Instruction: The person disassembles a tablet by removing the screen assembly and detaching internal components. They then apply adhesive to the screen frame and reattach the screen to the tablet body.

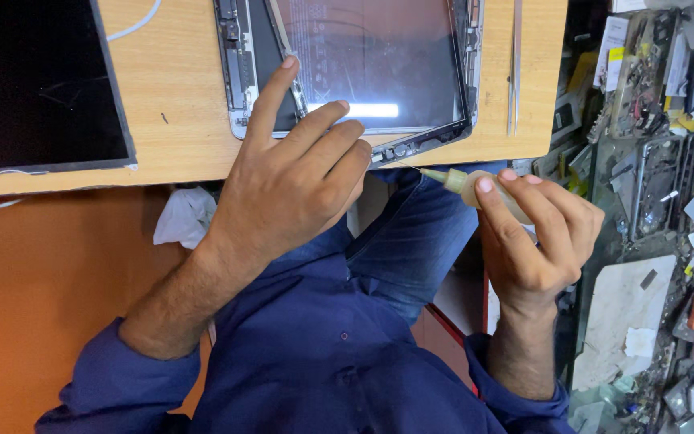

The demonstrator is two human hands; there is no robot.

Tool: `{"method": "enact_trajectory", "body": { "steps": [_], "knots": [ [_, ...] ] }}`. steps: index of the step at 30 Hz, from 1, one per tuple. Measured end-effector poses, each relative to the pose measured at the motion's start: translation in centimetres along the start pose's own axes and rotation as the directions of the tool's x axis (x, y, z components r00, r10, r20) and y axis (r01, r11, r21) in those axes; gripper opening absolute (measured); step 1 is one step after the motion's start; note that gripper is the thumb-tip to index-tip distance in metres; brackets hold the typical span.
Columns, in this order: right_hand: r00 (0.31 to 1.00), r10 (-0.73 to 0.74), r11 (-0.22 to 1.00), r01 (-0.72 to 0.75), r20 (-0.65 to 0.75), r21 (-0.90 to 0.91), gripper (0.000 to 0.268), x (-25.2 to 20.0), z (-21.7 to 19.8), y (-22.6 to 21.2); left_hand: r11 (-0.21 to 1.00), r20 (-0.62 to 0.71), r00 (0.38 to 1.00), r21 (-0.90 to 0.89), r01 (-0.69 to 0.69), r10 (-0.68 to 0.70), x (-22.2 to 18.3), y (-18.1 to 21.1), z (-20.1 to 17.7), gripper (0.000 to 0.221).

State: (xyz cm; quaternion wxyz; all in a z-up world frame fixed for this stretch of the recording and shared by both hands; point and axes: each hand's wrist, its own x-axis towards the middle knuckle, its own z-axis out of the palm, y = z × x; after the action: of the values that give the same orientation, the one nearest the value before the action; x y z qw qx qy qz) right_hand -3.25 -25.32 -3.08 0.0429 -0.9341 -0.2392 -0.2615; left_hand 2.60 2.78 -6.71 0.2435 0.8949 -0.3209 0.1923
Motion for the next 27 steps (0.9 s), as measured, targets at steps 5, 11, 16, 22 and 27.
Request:
{"method": "enact_trajectory", "body": {
  "steps": [5,11,16,22,27],
  "knots": [
    [1.0,0.009,1.0,-0.009,-0.006,-0.024,0.03,0.0,0.0,-0.3,1.0,0.0,1.0,0.004,-0.005,0.005,-0.1,0.0,0.2,0.009],
    [1.0,0.009,1.0,-0.009,-0.015,-0.025,0.03,0.3,0.0,-0.6,1.0,-0.011,1.0,0.023,-0.02,0.021,0.4,0.1,0.1,0.008],
    [0.981,0.191,0.974,-0.189,-0.004,0.125,0.038,-1.1,0.7,-0.4,0.991,-0.013,0.996,0.103,-0.081,0.083,1.3,0.4,-0.5,0.006],
    [0.649,0.741,0.317,-0.565,0.172,0.762,0.05,-6.4,2.9,-0.6,0.959,0.077,0.98,0.205,-0.196,0.184,3.1,1.5,-0.2,0.007],
    [0.318,0.945,0.048,-0.355,0.072,0.934,0.045,-13.6,0.8,3.7,0.943,0.236,0.952,0.221,-0.248,0.195,5.2,2.4,-1.6,0.007]
  ]
}}
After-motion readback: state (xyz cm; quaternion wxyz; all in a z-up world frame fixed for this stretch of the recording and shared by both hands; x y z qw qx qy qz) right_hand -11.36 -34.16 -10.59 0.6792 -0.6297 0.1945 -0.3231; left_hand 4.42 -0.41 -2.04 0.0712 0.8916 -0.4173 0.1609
